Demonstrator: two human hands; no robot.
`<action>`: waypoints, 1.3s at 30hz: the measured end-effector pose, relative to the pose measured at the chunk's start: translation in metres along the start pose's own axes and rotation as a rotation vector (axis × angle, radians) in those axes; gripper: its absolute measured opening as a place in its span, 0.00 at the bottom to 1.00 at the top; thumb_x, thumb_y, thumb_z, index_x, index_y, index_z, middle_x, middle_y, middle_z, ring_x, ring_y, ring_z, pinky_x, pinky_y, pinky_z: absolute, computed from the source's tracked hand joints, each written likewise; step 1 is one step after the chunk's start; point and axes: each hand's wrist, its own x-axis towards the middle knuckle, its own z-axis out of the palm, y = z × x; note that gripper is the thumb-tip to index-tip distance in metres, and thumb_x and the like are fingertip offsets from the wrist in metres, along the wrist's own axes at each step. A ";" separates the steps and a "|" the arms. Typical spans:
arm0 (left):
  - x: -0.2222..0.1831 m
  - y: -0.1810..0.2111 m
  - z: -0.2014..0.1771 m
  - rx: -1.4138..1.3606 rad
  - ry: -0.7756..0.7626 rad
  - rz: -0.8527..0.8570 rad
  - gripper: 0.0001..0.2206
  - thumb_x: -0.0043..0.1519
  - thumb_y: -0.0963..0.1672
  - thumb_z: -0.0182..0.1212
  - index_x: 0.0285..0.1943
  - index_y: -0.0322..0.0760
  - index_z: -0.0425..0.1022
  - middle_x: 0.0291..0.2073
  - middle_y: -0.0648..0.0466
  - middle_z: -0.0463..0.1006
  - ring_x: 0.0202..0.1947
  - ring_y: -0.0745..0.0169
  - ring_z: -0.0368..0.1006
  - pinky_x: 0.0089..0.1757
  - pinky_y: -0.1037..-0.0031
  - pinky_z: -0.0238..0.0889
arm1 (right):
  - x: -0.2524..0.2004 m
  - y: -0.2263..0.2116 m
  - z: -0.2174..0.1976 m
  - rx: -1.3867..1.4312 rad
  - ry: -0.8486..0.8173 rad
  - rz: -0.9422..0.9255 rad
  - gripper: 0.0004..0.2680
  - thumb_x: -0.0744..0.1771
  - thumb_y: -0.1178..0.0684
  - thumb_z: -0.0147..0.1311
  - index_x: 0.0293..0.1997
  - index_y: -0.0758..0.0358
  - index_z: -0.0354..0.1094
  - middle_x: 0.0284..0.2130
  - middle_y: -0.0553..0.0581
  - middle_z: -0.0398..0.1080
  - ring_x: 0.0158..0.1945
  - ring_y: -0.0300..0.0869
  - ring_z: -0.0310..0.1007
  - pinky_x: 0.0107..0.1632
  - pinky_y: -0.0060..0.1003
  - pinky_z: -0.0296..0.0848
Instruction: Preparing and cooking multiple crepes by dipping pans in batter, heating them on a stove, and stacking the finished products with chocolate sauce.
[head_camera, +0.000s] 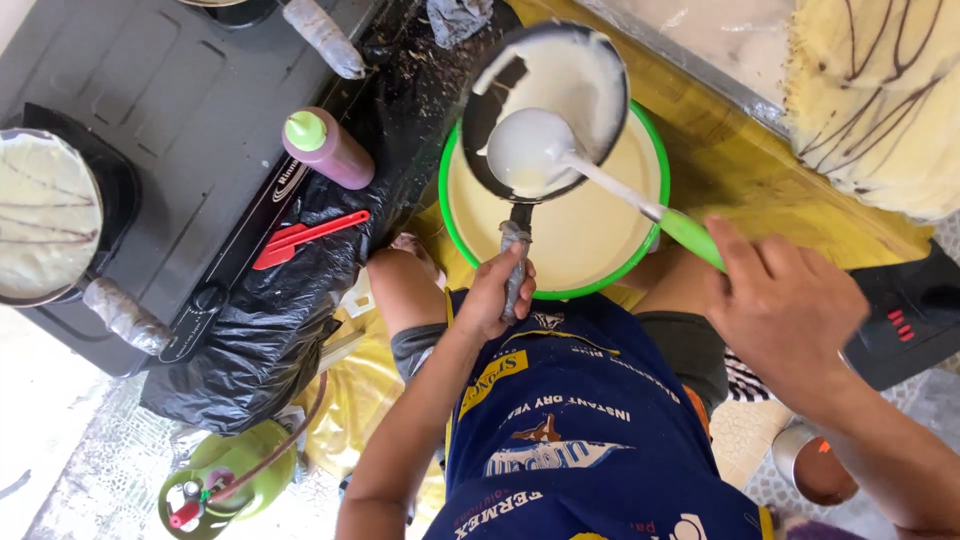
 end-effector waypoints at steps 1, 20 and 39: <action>0.001 0.004 -0.001 0.005 0.011 -0.148 0.21 0.65 0.55 0.57 0.34 0.35 0.68 0.15 0.53 0.67 0.07 0.66 0.59 0.13 0.79 0.50 | -0.002 -0.005 0.009 0.004 -0.017 0.043 0.15 0.65 0.49 0.63 0.58 0.37 0.82 0.27 0.43 0.64 0.26 0.40 0.64 0.30 0.35 0.58; -0.028 0.002 -0.014 0.492 -0.103 -0.157 0.17 0.65 0.52 0.60 0.33 0.35 0.71 0.14 0.53 0.71 0.08 0.68 0.62 0.16 0.80 0.57 | -0.048 0.017 0.072 -0.039 -0.176 0.455 0.20 0.63 0.45 0.56 0.63 0.32 0.81 0.33 0.39 0.73 0.28 0.42 0.73 0.22 0.38 0.55; -0.039 0.039 -0.047 2.017 0.365 0.667 0.23 0.66 0.58 0.60 0.24 0.44 0.74 0.13 0.55 0.70 0.12 0.61 0.65 0.18 0.67 0.52 | -0.061 0.012 0.118 0.281 -0.639 0.681 0.18 0.66 0.40 0.48 0.62 0.35 0.76 0.35 0.58 0.80 0.39 0.63 0.80 0.32 0.54 0.73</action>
